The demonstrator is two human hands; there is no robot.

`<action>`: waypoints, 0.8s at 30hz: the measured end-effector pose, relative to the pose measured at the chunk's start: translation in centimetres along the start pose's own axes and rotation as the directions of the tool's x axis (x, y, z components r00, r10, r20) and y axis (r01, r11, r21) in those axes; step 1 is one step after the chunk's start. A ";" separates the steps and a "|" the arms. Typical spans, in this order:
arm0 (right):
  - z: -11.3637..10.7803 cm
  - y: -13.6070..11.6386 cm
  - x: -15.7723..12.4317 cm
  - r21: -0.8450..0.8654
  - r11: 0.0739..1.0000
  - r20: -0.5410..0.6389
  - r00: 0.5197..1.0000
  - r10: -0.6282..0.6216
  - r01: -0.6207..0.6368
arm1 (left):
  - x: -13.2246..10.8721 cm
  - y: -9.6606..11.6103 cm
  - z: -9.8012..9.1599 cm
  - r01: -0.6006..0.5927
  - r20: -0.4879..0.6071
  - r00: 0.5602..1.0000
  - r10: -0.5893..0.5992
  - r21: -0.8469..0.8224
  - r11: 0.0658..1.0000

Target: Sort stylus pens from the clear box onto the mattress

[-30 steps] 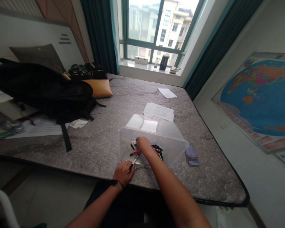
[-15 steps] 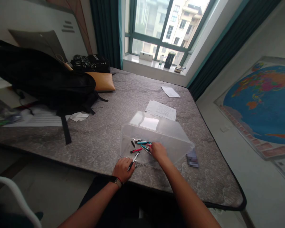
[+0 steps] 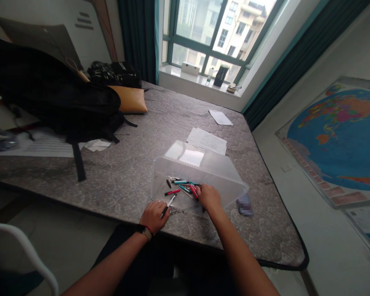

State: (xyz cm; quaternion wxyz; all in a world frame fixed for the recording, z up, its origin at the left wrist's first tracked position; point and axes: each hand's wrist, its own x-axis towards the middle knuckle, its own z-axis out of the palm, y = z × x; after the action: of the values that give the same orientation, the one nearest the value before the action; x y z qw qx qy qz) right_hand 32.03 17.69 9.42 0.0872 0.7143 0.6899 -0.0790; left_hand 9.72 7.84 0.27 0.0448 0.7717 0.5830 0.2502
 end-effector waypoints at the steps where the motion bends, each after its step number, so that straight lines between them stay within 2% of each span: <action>1: 0.0 0.0 0.1 -0.011 1.000 0.009 1.000 -0.001 0.001 | 0.0 0.0 0.0 0.003 -0.001 1.000 -0.003 -0.001 1.000; 7: 0.1 -0.2 0.2 -0.008 1.000 0.088 0.996 -0.026 0.027 | 0.0 0.0 0.0 0.004 -0.015 1.000 -0.005 -0.010 1.000; 19: 0.2 -0.2 -0.2 0.007 1.000 0.056 0.998 -0.026 0.025 | -0.1 -0.1 0.2 -0.004 0.004 1.000 0.004 0.009 1.000; 24: 0.8 -0.9 -0.9 -0.001 1.000 0.095 0.995 -0.003 0.003 | 0.0 0.0 0.0 -0.016 -0.010 1.000 0.016 -0.001 1.000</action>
State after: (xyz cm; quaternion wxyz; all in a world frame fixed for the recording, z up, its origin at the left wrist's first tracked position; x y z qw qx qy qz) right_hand 31.09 16.63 8.81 0.1203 0.7087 0.6860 -0.1126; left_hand 9.69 7.86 0.30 0.0404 0.7750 0.5769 0.2548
